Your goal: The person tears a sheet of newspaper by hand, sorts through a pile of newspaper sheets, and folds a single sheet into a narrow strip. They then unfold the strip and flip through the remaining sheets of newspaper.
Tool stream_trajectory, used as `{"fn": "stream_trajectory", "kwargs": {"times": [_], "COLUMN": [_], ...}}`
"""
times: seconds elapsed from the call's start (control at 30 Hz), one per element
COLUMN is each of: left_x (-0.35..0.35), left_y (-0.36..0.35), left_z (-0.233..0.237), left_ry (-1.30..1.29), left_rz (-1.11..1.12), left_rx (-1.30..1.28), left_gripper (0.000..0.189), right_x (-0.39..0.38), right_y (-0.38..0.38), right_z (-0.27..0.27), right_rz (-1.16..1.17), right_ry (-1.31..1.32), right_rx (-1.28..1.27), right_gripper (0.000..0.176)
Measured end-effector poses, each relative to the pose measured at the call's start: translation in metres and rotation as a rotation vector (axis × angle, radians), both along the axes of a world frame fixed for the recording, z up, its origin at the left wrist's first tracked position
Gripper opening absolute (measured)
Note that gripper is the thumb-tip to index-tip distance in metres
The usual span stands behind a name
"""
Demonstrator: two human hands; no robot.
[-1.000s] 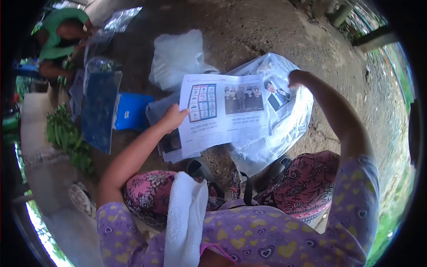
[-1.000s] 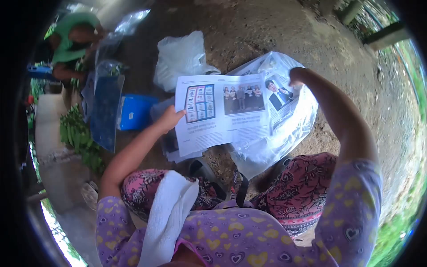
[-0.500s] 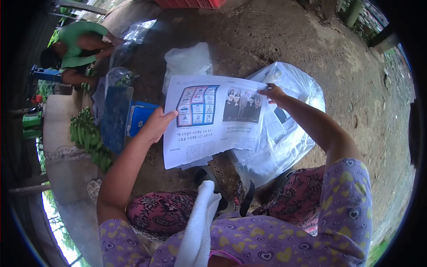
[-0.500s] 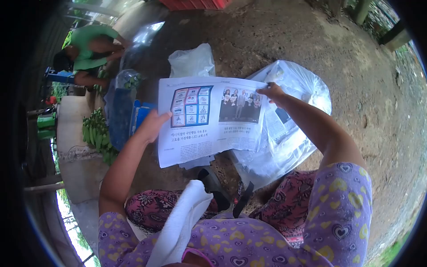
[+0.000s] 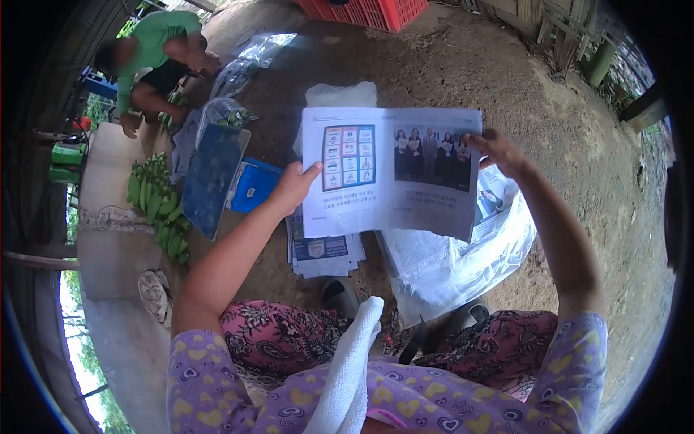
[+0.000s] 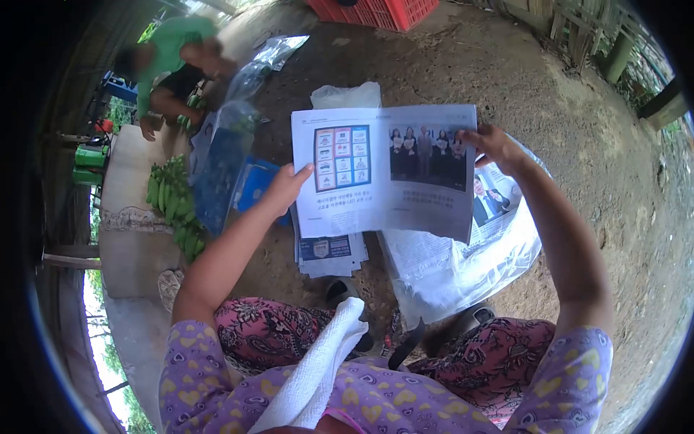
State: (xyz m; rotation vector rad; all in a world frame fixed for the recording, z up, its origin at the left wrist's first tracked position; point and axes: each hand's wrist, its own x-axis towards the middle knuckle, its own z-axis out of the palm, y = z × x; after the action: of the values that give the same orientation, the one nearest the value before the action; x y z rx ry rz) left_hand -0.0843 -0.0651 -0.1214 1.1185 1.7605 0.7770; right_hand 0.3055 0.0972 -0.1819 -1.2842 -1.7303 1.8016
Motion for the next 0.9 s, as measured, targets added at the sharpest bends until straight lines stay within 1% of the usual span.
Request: {"fn": "stream_trajectory", "kwargs": {"times": [0.03,0.1,0.17,0.27,0.37,0.47,0.53,0.6,0.7,0.8,0.83,0.9], "left_x": [-0.003,0.004,0.007,0.034,0.048,0.072,0.078,0.087,0.09,0.088,0.089,0.088], "left_y": [0.002,0.007,0.015,0.014,0.017,0.009,0.009,0.003,-0.002,-0.002,-0.001,-0.001], "left_z": [-0.009,-0.004,-0.011,0.016,0.001,0.015,0.019,0.032,0.048,0.031,0.033,0.027], "left_ry": [0.045,0.142,0.25,0.256,0.126,0.149,0.175,0.156,0.303,0.19,0.226,0.249], "left_rz": [-0.028,-0.079,-0.117,-0.213,-0.242,-0.318,-0.358,-0.354,-0.412,-0.431,-0.448,-0.455], "left_rx": [0.036,0.029,0.028,0.162,0.391,0.423,0.44,0.435,0.23,0.238,0.174,0.231], "left_gripper": [0.036,0.036,0.035,0.035,0.034,0.036,0.037,0.037,0.023,0.023,0.022,0.02], "right_x": [-0.003,-0.016,-0.033,-0.063,-0.088,-0.103,-0.11,-0.115,-0.12,-0.123,-0.124,-0.126], "right_y": [-0.004,-0.017,-0.03,-0.051,-0.064,-0.072,-0.069,-0.07,-0.071,-0.07,-0.069,-0.07], "right_z": [0.024,0.067,0.09,0.116,0.125,0.128,0.126,0.121,0.118,0.12,0.117,0.118], "right_rz": [-0.005,0.02,0.077,0.124,0.137,0.121,0.145,0.143,0.113,0.083,0.076,0.081], "right_ry": [0.01,0.015,-0.001,-0.207,-0.212,-0.182,-0.181,-0.178,-0.123,-0.108,-0.103,-0.101], "right_rx": [0.016,0.058,0.115,0.24,0.336,0.454,0.451,0.495,0.523,0.464,0.464,0.493], "right_gripper": [0.056,0.051,0.046,0.044,0.042,0.041,0.041,0.043,0.044,0.046,0.046,0.046]}}
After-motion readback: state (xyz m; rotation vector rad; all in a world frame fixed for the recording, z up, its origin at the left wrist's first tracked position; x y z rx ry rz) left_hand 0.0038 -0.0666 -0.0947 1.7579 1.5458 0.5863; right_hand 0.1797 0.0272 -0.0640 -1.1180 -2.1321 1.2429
